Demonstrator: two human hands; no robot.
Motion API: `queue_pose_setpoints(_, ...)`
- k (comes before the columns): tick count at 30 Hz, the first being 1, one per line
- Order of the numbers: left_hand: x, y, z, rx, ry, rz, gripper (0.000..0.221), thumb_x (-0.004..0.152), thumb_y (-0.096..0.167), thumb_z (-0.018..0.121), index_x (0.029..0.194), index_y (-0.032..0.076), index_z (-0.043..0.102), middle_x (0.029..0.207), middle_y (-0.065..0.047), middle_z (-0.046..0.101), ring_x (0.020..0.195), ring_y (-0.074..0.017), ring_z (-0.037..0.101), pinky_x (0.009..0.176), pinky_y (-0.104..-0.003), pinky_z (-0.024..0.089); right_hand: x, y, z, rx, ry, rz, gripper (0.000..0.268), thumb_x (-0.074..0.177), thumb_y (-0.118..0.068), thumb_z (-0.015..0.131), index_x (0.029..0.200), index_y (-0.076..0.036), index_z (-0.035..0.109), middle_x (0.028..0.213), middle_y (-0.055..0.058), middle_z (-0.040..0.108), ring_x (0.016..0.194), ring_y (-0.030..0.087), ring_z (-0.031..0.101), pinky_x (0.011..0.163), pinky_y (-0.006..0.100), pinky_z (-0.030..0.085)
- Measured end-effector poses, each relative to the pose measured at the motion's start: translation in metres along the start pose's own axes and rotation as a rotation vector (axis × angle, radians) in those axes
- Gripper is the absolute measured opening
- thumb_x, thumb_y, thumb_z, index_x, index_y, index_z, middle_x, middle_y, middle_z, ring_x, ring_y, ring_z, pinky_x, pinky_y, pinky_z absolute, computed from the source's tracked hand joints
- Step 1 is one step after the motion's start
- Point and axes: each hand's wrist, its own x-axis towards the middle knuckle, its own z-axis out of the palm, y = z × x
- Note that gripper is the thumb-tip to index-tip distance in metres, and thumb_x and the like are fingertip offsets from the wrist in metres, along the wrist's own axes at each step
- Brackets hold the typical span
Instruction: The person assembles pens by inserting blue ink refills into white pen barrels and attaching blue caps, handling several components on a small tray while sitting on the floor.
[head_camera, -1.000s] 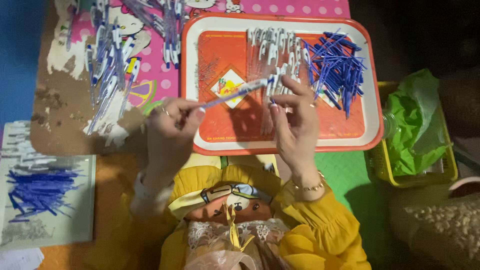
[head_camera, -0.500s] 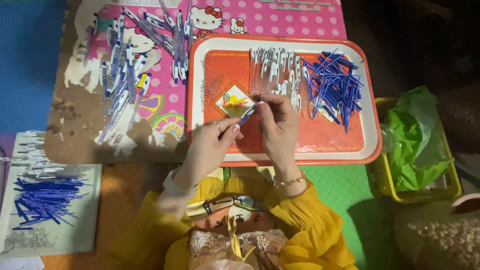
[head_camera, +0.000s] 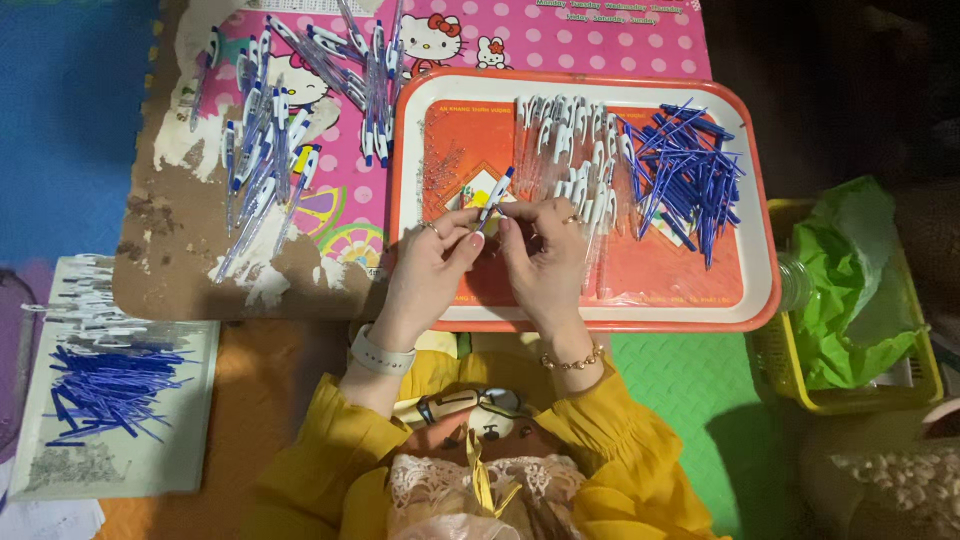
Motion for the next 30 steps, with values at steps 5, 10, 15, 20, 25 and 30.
queue_pose_setpoints(5, 0.003, -0.006, -0.003, 0.022, -0.022, -0.006, 0.037, 0.106, 0.021, 0.063, 0.138, 0.002, 0.063, 0.104, -0.013, 0.077, 0.090, -0.0147, 0.067, 0.079, -0.030, 0.062, 0.000, -0.004, -0.002, 0.006, -0.012, 0.008, 0.012, 0.100, -0.015, 0.076, 0.110, -0.010, 0.080, 0.089, 0.010, 0.060, 0.073, 0.022, 0.060, 0.062, 0.031, 0.048)
queue_pose_setpoints(10, 0.002, -0.011, -0.001, 0.038, 0.000, 0.031, 0.035, 0.103, 0.017, 0.070, 0.133, 0.001, 0.065, 0.106, -0.014, 0.077, 0.096, -0.0167, 0.072, 0.085, -0.035, 0.063, -0.002, -0.004, -0.002, 0.025, -0.016, 0.010, 0.013, 0.100, -0.015, 0.076, 0.111, -0.011, 0.081, 0.089, 0.010, 0.059, 0.073, 0.019, 0.058, 0.061, 0.029, 0.047)
queue_pose_setpoints(15, 0.002, -0.013, -0.001, -0.013, 0.035, 0.064, 0.035, 0.101, 0.015, 0.072, 0.133, 0.001, 0.065, 0.103, -0.012, 0.077, 0.093, -0.0136, 0.069, 0.083, -0.032, 0.060, -0.002, -0.003, -0.004, 0.021, 0.010, 0.002, 0.013, 0.098, -0.012, 0.077, 0.110, -0.011, 0.082, 0.085, 0.009, 0.058, 0.068, 0.019, 0.059, 0.058, 0.028, 0.048)
queue_pose_setpoints(20, 0.003, -0.017, 0.000, -0.024, 0.029, 0.082, 0.033, 0.103, 0.016, 0.071, 0.133, 0.002, 0.067, 0.102, -0.011, 0.077, 0.092, -0.0129, 0.069, 0.083, -0.031, 0.059, -0.002, -0.002, -0.003, 0.012, 0.012, -0.003, 0.012, 0.096, -0.011, 0.079, 0.108, -0.011, 0.082, 0.084, 0.009, 0.060, 0.066, 0.020, 0.060, 0.056, 0.028, 0.048)
queue_pose_setpoints(25, -0.003, -0.010, -0.001, -0.012, 0.029, 0.070, 0.032, 0.103, 0.014, 0.070, 0.133, 0.002, 0.069, 0.102, -0.010, 0.077, 0.093, -0.0113, 0.068, 0.083, -0.030, 0.059, -0.005, -0.002, -0.002, 0.018, 0.022, 0.008, 0.011, 0.096, -0.011, 0.080, 0.107, -0.011, 0.083, 0.084, 0.008, 0.060, 0.066, 0.017, 0.060, 0.055, 0.027, 0.048)
queue_pose_setpoints(30, 0.003, -0.028, 0.001, -0.056, 0.034, 0.086, 0.033, 0.105, 0.015, 0.067, 0.135, 0.000, 0.067, 0.107, -0.013, 0.077, 0.102, -0.0146, 0.067, 0.092, -0.036, 0.058, -0.003, -0.002, -0.003, -0.022, -0.017, -0.042, 0.010, 0.094, -0.010, 0.081, 0.104, -0.011, 0.083, 0.078, 0.009, 0.055, 0.064, 0.022, 0.057, 0.059, 0.032, 0.048)
